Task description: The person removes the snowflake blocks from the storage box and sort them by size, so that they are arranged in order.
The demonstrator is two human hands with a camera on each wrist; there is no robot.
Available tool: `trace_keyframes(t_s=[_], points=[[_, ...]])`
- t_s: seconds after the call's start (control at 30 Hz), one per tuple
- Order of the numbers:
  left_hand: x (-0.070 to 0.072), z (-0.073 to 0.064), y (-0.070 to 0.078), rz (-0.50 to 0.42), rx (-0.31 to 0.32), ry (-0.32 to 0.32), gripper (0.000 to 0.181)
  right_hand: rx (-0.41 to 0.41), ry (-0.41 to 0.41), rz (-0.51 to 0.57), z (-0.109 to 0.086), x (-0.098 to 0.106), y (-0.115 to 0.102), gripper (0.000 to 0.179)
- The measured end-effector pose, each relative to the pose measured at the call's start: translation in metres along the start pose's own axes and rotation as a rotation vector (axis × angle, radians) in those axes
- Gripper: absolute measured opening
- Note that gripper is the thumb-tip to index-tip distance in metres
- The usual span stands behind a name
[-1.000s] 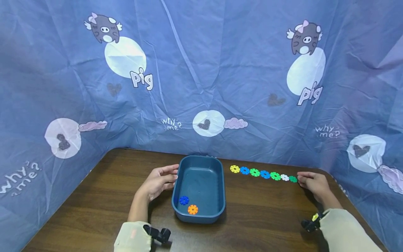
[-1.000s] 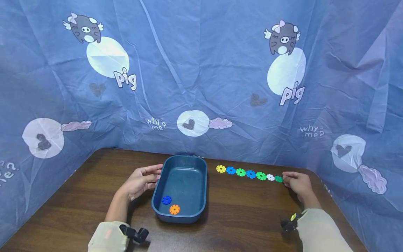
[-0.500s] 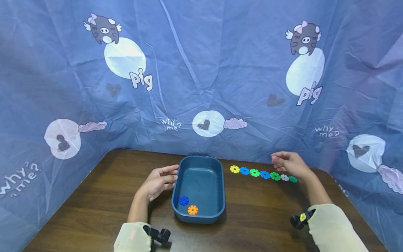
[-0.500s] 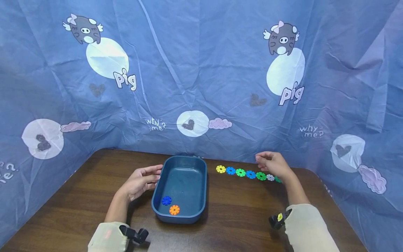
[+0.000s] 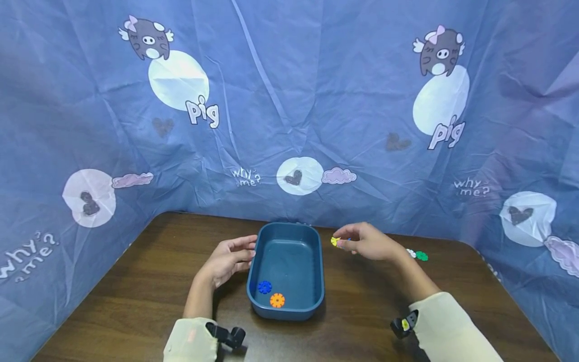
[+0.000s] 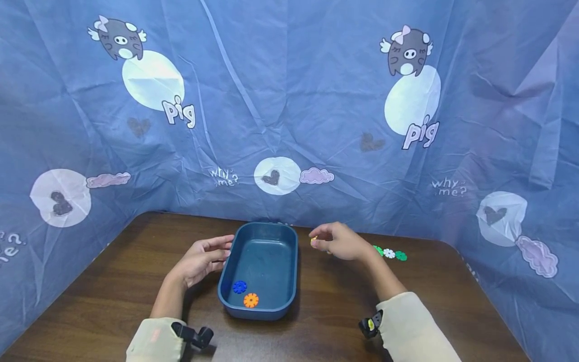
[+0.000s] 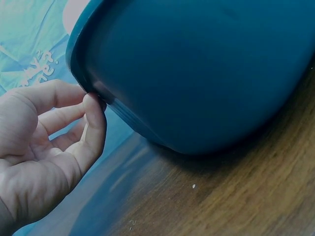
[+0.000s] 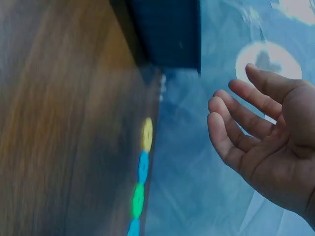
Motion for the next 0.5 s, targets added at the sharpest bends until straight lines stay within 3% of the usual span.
trace_keyframes(t_s=[0.17, 0.5], points=[[-0.001, 0.0, 0.002, -0.008, 0.004, 0.005, 0.054, 0.093, -0.032, -0.127, 0.008, -0.022, -0.033, 0.027], [0.0, 0.001, 0.0, 0.002, 0.0, -0.002, 0.054, 0.256, -0.132, -0.27, 0.021, -0.065, -0.081, 0.026]])
Point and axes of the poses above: each hand's wrist, its own z-axis towards the middle knuckle, its own x-axis out of the back of the hand, y = z × x, the point moved 9 cm from there along z, towards the middle knuckle, and after that the axes turned 5 degrees about x, right-handed, at the moved point
